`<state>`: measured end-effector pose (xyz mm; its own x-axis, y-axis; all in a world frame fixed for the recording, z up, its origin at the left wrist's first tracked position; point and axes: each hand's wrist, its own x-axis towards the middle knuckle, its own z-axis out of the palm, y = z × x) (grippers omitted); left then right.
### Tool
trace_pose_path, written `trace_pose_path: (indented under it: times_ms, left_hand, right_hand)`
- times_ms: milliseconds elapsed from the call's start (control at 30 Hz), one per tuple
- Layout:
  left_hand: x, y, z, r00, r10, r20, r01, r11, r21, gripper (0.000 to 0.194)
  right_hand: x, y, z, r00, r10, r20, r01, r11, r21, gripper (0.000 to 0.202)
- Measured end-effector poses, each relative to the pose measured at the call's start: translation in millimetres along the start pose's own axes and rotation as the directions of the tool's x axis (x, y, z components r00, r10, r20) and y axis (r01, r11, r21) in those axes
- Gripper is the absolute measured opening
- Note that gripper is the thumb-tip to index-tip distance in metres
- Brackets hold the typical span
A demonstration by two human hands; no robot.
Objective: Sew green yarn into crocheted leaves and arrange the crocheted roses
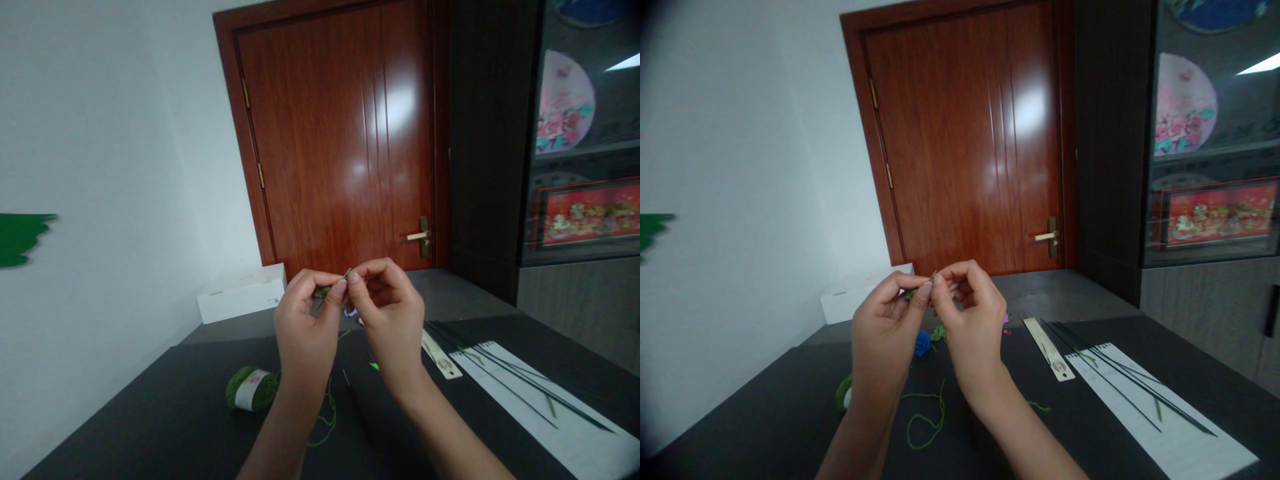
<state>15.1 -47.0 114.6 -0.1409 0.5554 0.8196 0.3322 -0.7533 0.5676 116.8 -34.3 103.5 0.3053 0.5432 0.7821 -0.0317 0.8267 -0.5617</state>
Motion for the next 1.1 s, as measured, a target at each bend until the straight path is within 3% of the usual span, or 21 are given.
trace_pose_path:
  times_ms: [1100]
  left_hand:
    - [0.3, -3.6, -1.2, 0.991, 0.133, -0.02, -0.13, 0.987, 0.094, 0.006]
  right_hand:
    - [0.1, -0.2, 0.1, 0.997, 0.08, 0.003, -0.08, 0.994, 0.074, 0.016]
